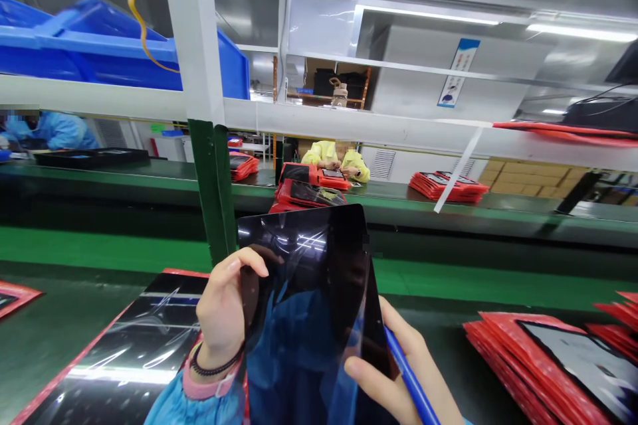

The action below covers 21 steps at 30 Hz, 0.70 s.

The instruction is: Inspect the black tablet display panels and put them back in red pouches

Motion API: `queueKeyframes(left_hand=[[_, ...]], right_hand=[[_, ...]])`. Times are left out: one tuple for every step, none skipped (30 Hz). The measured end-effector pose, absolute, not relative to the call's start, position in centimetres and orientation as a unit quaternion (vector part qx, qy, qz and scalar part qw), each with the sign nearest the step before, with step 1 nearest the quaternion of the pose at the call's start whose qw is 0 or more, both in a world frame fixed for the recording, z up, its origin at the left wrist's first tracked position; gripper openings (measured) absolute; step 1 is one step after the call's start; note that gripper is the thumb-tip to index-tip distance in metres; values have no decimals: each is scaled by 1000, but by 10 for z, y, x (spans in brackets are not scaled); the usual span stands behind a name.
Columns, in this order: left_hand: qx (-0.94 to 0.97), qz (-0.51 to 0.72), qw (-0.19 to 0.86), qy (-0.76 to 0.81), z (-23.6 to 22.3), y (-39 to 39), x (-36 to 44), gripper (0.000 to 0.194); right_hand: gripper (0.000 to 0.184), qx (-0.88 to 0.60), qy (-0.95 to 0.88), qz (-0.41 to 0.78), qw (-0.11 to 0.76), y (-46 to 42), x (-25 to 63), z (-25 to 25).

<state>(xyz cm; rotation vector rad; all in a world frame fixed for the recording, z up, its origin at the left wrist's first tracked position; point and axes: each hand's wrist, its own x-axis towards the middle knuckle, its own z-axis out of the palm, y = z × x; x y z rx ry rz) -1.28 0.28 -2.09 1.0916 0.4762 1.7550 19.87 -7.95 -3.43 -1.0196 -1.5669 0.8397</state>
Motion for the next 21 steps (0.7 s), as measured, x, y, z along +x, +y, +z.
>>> queueKeyframes(left_hand=[[449,720,492,194,-21,3,-13,29],[450,720,493,193,-22,3,-12,29],[451,721,491,189,-23,3,-12,29],[453,723,488,186,-23,4,-12,29],[455,724,485,184,-23,4,-11,29],[459,724,481,182,-24,4,-11,30],[464,725,476,181,-23,4,-10,30],[472,724,469,183,-23,4,-10,31],[482,724,457,187,-22,4,-10,31],[494,726,438,193,-22,4,-9,31],[507,730,413,199,-21,4,-9,31],[519,736,383,206,-21,5,-10,30],[532,742,349,212,-21,5,-10,29],[544,748,315,215,-22,6,-11,28],[553,753,284,216,-24,7,-11,27],[561,755,261,215,-26,8,-12,26],[568,757,244,214,-28,10,-12,25],[573,757,231,213,-30,11,-13,22],[577,757,222,213,-32,12,-13,19],[580,756,214,215,-35,12,-13,16],[584,755,205,215,-37,13,-13,16]], right_hand=[[59,-421,-660,332,526,-80,197,-34],[61,-419,-666,305,536,-81,196,-34],[66,-421,-672,273,546,-82,194,-34],[73,-425,-679,235,551,-82,193,-35],[80,-430,-688,196,551,-83,192,-36],[87,-433,-699,157,546,-83,191,-38],[94,-435,-711,118,540,-83,191,-40],[99,-433,-722,79,534,-82,190,-42],[104,-431,-733,40,525,-81,190,-44],[107,-427,-743,2,516,-80,190,-46],[108,-422,-753,-31,504,-79,191,-47],[107,-416,-764,-59,491,-78,191,-49],[106,-407,-774,-81,478,-77,192,-50],[105,-396,-784,-94,469,-76,192,-50],[103,-385,-791,-99,464,-76,193,-50],[100,-380,-795,-96,463,-76,194,-49],[94,-380,-795,-86,465,-77,194,-48],[85,-382,-792,-68,471,-78,195,-46],[77,-381,-789,-45,480,-79,196,-44],[71,-377,-786,-23,489,-81,196,-43],[68,-368,-785,-8,497,-82,197,-41]])
